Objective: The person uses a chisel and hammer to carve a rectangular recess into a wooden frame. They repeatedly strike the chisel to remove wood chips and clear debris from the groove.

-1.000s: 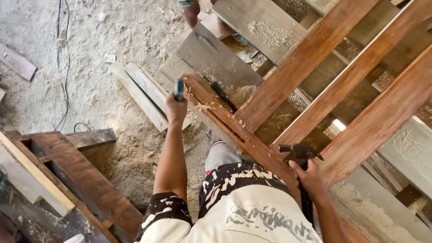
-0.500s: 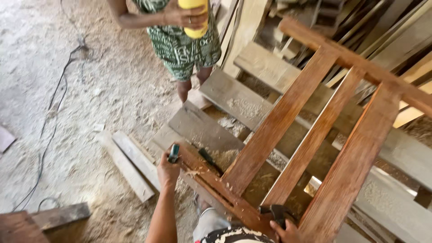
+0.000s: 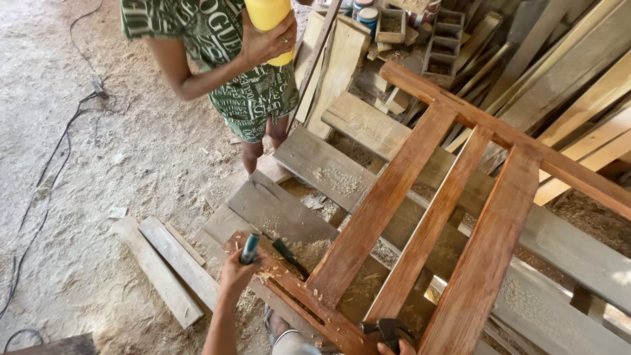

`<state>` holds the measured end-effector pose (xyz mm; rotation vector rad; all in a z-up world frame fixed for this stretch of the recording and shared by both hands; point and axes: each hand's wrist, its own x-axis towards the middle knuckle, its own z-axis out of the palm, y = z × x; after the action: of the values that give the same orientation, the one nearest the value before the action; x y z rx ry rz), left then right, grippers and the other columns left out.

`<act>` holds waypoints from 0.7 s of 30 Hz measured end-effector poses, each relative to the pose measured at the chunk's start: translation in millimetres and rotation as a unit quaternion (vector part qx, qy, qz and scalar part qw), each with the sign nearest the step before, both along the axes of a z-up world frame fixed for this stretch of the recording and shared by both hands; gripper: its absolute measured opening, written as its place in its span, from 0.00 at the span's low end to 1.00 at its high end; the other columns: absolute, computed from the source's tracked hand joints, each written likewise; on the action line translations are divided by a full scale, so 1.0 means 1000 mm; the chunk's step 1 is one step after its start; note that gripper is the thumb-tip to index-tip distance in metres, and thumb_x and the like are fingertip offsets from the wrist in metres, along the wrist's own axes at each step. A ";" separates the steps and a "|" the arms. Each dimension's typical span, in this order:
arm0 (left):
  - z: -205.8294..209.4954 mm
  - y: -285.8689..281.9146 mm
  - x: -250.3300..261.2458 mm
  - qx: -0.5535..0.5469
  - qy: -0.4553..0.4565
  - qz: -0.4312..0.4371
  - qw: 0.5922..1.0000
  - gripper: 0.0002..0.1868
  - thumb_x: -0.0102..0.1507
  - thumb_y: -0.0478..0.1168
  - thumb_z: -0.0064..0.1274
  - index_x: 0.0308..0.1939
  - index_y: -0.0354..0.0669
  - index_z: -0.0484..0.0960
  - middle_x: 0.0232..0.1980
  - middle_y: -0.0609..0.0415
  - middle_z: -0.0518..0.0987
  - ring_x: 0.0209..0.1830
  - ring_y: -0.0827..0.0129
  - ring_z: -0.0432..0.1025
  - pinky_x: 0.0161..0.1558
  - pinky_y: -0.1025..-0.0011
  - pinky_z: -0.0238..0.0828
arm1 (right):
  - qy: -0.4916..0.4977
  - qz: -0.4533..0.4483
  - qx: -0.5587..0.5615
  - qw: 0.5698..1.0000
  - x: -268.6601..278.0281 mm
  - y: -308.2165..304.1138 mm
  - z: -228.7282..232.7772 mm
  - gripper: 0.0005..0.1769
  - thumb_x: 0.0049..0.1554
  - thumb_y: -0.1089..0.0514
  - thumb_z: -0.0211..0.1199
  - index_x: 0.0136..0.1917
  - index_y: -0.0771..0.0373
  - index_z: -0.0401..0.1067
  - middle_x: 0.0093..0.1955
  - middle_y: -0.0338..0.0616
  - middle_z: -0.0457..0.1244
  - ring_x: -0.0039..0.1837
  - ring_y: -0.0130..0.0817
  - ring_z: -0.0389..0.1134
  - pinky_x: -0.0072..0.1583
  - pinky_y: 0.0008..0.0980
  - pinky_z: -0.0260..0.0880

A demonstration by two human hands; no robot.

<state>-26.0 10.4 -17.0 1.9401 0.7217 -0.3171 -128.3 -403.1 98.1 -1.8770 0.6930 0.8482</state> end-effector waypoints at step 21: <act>-0.049 -0.057 -0.098 0.115 -0.216 0.123 0.962 0.13 0.63 0.42 0.57 0.29 0.36 0.78 0.20 0.50 0.69 0.22 0.69 0.62 0.27 0.61 0.62 | -0.043 -0.110 0.161 0.980 -0.057 -0.048 -0.086 0.17 0.55 0.53 0.69 0.40 0.65 0.65 0.22 0.43 0.58 0.21 0.36 0.58 0.25 0.38 0.58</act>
<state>-123.6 -46.9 -65.7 2.0126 0.7168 0.3509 -185.3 -451.2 11.7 -1.5079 0.6534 0.6877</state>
